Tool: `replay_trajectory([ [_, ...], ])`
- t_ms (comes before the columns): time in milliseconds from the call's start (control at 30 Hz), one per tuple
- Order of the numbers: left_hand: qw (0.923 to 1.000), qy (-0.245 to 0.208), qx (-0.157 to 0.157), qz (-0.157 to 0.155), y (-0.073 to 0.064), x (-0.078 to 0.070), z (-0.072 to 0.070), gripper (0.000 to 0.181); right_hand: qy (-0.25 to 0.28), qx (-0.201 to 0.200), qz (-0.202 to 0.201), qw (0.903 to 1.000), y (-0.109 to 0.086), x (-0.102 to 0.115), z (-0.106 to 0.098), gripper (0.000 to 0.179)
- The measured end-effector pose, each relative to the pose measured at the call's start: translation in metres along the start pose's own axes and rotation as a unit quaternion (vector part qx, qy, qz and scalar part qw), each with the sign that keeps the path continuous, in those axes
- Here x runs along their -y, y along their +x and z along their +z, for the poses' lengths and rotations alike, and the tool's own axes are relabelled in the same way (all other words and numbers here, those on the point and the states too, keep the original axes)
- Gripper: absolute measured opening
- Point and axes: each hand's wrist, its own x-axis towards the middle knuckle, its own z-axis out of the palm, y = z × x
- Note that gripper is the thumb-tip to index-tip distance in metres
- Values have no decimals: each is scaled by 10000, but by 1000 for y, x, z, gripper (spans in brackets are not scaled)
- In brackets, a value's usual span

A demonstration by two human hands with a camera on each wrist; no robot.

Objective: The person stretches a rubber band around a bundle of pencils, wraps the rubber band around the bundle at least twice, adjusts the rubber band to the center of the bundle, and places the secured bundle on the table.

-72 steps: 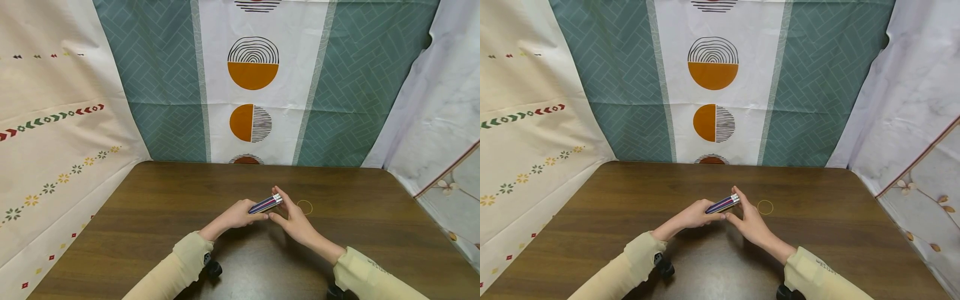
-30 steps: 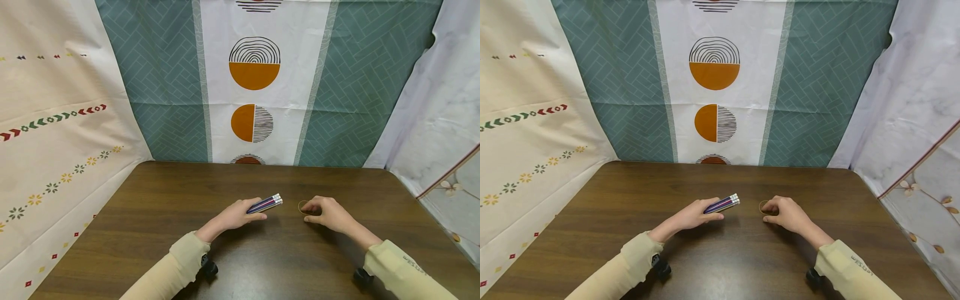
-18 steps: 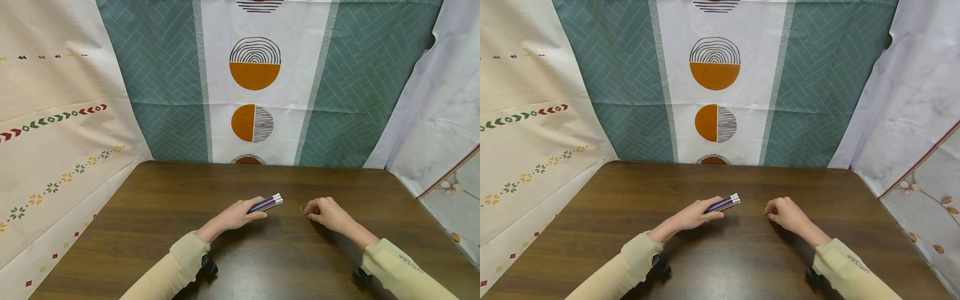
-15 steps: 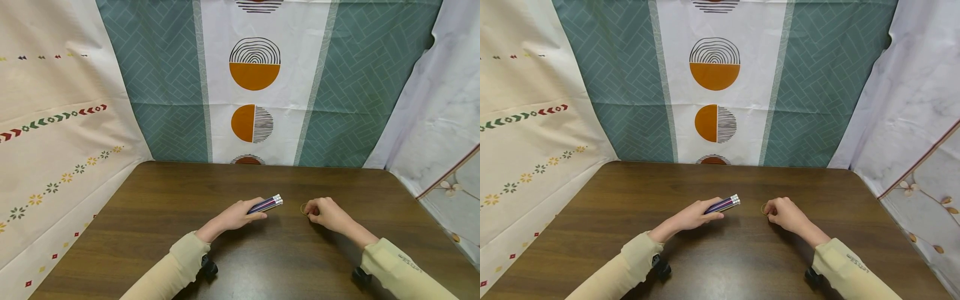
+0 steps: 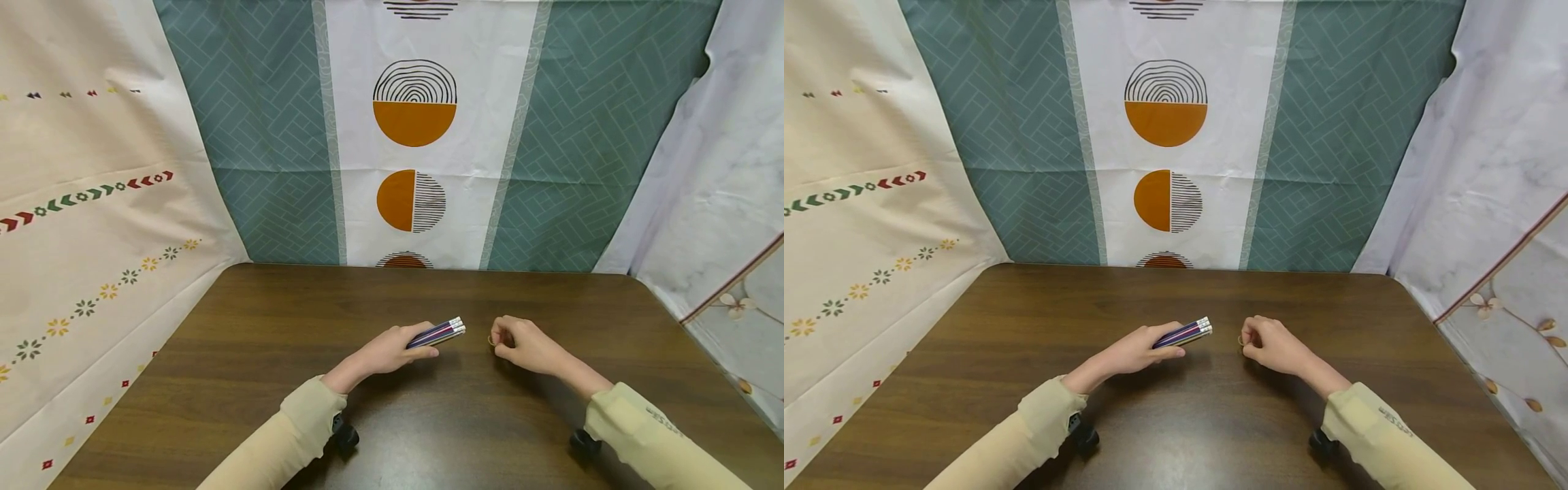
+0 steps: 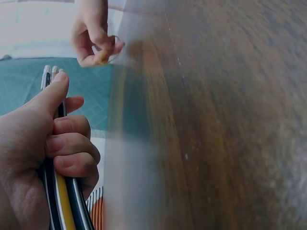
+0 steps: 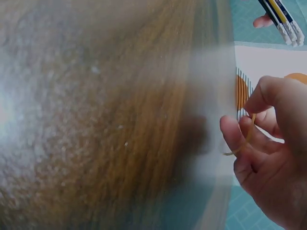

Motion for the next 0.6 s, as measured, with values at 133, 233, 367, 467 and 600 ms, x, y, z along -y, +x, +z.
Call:
replay_trajectory([
  [133,10000,23,31,-26,1,-1,0,35,227,393,70,9989,0,1,0,15],
  [233,10000,24,76,-47,2,0,1,36,306,652,17,9974,-1,3,0,13],
  [367,9999,13,131,-66,2,0,1,36,566,905,-101,9942,-2,6,0,12],
  [467,9999,16,143,-57,3,0,2,36,901,1029,-100,9906,-2,9,0,12],
  [600,9999,-14,128,-15,4,1,3,33,1338,1030,38,9856,-2,14,1,18],
])
